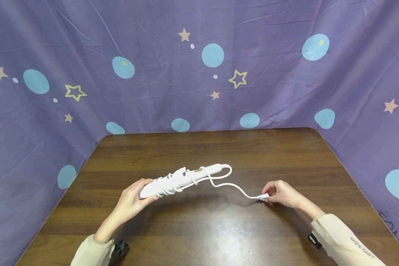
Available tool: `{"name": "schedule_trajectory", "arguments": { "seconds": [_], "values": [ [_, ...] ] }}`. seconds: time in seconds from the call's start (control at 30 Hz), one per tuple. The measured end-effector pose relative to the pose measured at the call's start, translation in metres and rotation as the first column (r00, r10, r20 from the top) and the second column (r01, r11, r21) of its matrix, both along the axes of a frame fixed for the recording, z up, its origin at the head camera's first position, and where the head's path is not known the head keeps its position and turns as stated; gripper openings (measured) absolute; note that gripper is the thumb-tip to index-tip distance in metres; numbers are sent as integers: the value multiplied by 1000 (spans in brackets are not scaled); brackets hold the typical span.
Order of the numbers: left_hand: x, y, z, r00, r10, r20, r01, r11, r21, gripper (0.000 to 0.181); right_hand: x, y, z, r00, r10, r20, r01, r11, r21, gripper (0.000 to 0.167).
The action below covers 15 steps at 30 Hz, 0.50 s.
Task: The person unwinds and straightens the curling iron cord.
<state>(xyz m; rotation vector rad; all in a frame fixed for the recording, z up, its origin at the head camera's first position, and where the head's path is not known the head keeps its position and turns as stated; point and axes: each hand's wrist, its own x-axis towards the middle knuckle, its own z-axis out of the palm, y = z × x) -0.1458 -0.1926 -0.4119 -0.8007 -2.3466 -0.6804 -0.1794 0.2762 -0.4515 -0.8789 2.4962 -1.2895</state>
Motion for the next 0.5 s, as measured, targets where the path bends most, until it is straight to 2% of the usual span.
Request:
{"name": "schedule_trajectory", "arguments": {
  "seconds": [0.1, 0.3, 0.5],
  "values": [
    [0, 1, 1, 1000, -1, 1, 1, 1000, 1, 49, -1, -1, 1, 1000, 6, -13, -6, 1000, -1, 14],
    [-1, 2, 2, 1000, -4, 6, 4, 1000, 0, 49, -2, -6, 10, 999, -45, -1, 45, 998, 38, 18],
    [-1, 2, 2, 1000, 2, 7, -2, 1000, -5, 48, -1, -19, 25, 992, -85, -93, 94, 991, 98, 20]
  ]
}}
